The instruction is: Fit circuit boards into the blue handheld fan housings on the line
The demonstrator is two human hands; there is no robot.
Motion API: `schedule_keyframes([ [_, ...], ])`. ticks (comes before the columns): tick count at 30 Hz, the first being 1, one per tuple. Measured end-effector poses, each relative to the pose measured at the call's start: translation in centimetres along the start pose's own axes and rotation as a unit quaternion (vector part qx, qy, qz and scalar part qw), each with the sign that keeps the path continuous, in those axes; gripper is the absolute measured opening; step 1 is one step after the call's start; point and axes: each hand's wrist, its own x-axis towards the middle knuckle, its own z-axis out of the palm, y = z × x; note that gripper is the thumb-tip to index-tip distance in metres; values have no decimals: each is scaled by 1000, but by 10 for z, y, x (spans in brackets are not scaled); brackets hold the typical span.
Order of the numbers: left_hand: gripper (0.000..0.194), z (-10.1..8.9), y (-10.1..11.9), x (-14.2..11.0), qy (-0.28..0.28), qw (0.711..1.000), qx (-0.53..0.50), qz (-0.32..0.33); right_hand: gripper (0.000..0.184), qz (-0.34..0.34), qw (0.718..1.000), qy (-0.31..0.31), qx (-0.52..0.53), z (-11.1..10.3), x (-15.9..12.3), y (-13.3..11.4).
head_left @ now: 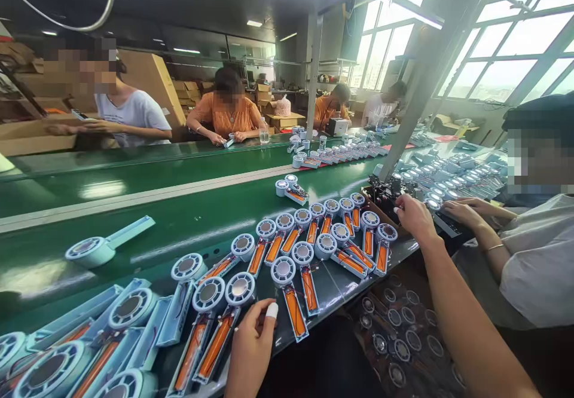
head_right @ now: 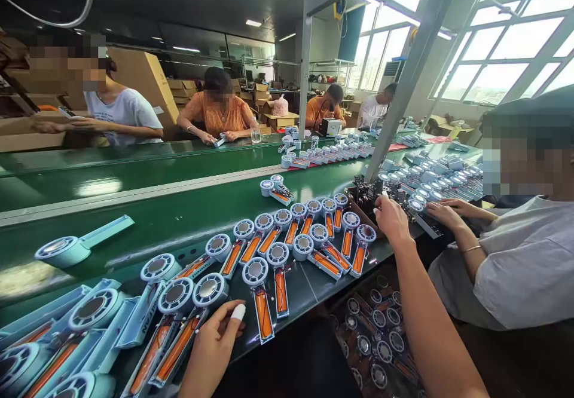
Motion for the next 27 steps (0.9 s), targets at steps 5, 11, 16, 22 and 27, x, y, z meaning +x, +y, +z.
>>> schedule_keyframes([
  [5, 44, -6, -10, -15, 41, 998, 0, 47, 28, -34, 995, 59, 73, -37, -12, -33],
  [11, 38, -7, 31, -47, 39, 983, 22, 177, 18, -222, 858, -269, 377, -59, -119, -141],
  [16, 37, -10, 31, -52, -97, 991, 4, 97, 23, -163, 763, -402, 479, -17, -191, -193],
  [22, 63, -7, -4, -49, -7, 988, -147, -47, 10, -246, 918, -214, 226, 34, -220, -197],
  [27, 58, -8, 4, -49, 17, 991, -112, -74, 23, -289, 944, -123, 106, 45, -240, -205],
])
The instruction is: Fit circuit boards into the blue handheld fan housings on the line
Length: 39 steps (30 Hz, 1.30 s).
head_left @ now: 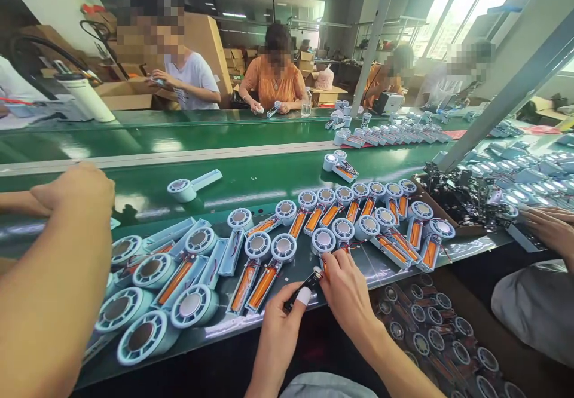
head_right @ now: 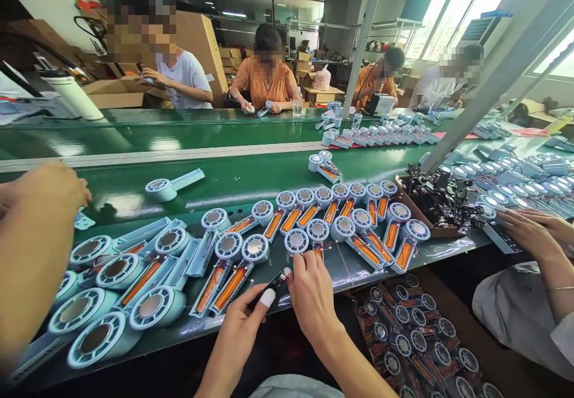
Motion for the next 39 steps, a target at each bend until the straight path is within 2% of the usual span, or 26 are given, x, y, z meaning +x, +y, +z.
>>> schedule_keyframes([
  [3, 54, 0, 7, -2, -21, 999, -33, -5, 17, -2, 1000, 17, 11, 3, 1, 1],
  [6, 56, -1, 9, -3, -15, 999, -51, -1, 16, -10, 999, 28, 22, 3, 2, 9],
  [9, 51, -1, 7, -5, 2, 999, -46, 10, 20, -46, 998, 26, 18, 3, 1, 16],
  [13, 44, 0, 0, -4, -17, 997, -68, 30, 23, -70, 997, 16, 18, 1, 1, 22],
  [17, 50, -5, -1, -2, -43, 997, -63, 12, 20, -43, 991, 7, 125, -4, 6, 26],
  [20, 56, -11, 1, -4, -57, 997, -55, 4, 16, -2, 971, 8, 237, -5, 7, 26],
  [24, 47, -14, 4, -7, -44, 997, -55, 27, 19, -10, 950, -6, 313, -2, 4, 27],
  [28, 36, -11, 5, -8, -68, 996, -21, 49, 19, -29, 961, -32, 273, -3, 2, 27],
  [33, 37, -5, 4, -8, -61, 997, -36, 4, 14, -49, 992, -24, 113, -5, -1, 17],
  [35, 33, -2, 3, -7, -48, 998, -48, 9, 15, -58, 996, -14, 59, -2, -2, 11],
  [37, 29, 2, 2, -6, -22, 998, -48, 32, 17, -57, 997, -10, 53, 0, -2, 7],
  [39, 28, 6, 1, -4, 4, 998, -38, 49, 17, -41, 994, -8, 100, 1, -2, 5],
])
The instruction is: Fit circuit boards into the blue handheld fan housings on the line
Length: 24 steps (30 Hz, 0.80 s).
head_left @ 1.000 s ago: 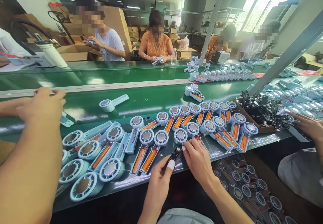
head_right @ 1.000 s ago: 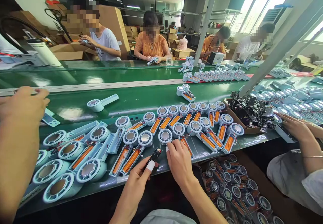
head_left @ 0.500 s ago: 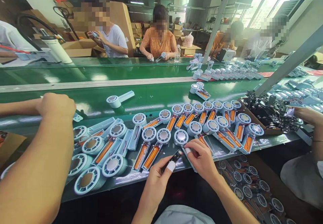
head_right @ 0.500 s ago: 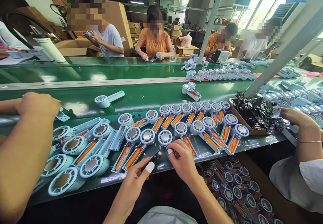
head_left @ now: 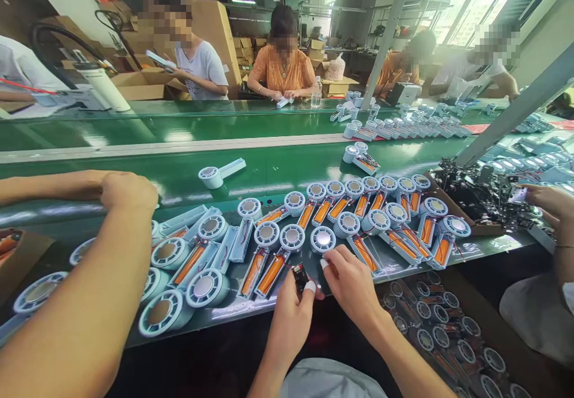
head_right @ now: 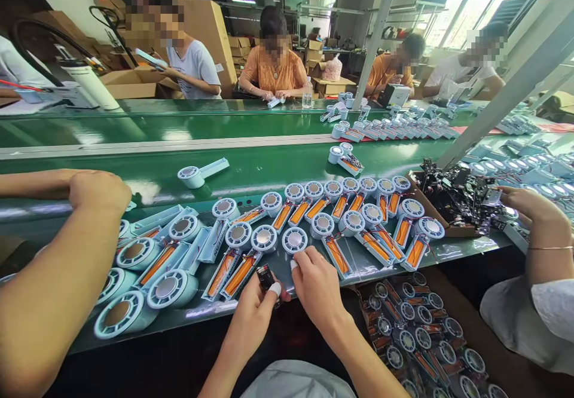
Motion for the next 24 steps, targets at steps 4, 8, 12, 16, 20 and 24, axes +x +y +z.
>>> schedule_keyframes([
  [4, 28, 8, -3, 6, 31, 998, 47, 14, 11, 70, 990, 19, 124, -2, 2, 6],
  [8, 31, 18, -2, 15, 42, 995, 80, 42, 9, 79, 987, 6, 142, -7, 3, 12],
  [12, 31, 28, 3, 22, 49, 992, 94, 69, 15, 65, 987, -2, 149, -8, -2, 11],
  [16, 31, 32, 3, 28, 78, 990, 103, 60, 19, 61, 985, -12, 158, -7, -10, 7],
  [20, 30, 28, 4, 36, 87, 992, 86, 38, 24, 59, 980, -27, 187, -8, -16, 6],
  [24, 22, 25, 5, 41, 81, 995, 47, 20, 24, 78, 971, -27, 224, -6, -17, 9],
])
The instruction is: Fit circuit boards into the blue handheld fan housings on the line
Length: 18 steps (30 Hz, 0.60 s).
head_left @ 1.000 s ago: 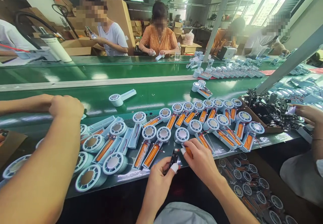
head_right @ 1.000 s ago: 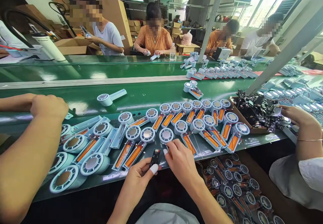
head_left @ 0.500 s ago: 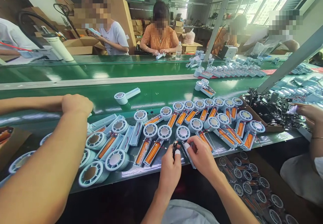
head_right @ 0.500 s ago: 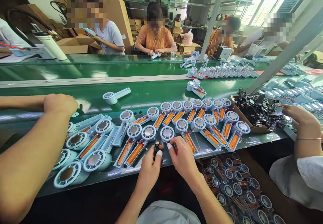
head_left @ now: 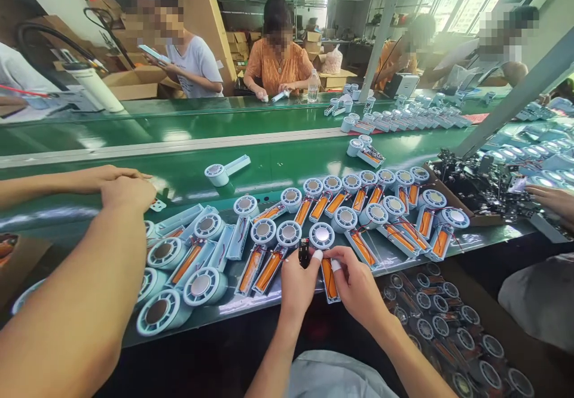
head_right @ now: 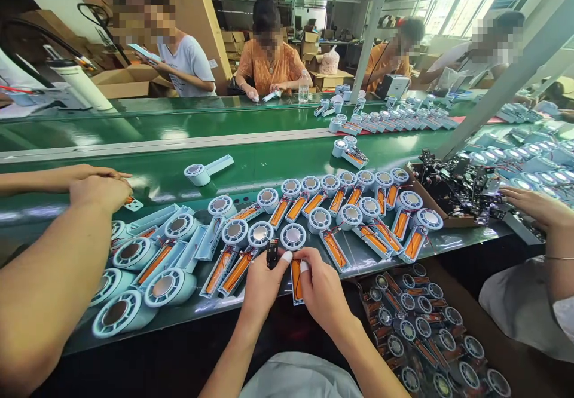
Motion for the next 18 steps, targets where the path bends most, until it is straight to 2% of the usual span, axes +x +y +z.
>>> schedule_keyframes([
  [5, 17, 0, -5, -7, 0, 998, -56, -36, 23, 4, 1000, 20, -23, 4, 2, -2],
  [9, 20, -1, -6, -12, -18, 992, -104, -74, 24, -15, 998, 0, -64, 5, 1, -10],
  [14, 26, -4, -1, -14, -49, 981, -155, -104, 34, -49, 998, -28, -27, 5, 5, -10],
  [18, 29, -7, -1, -14, -65, 975, -175, -122, 28, -45, 999, -11, 25, 7, 9, -6],
])
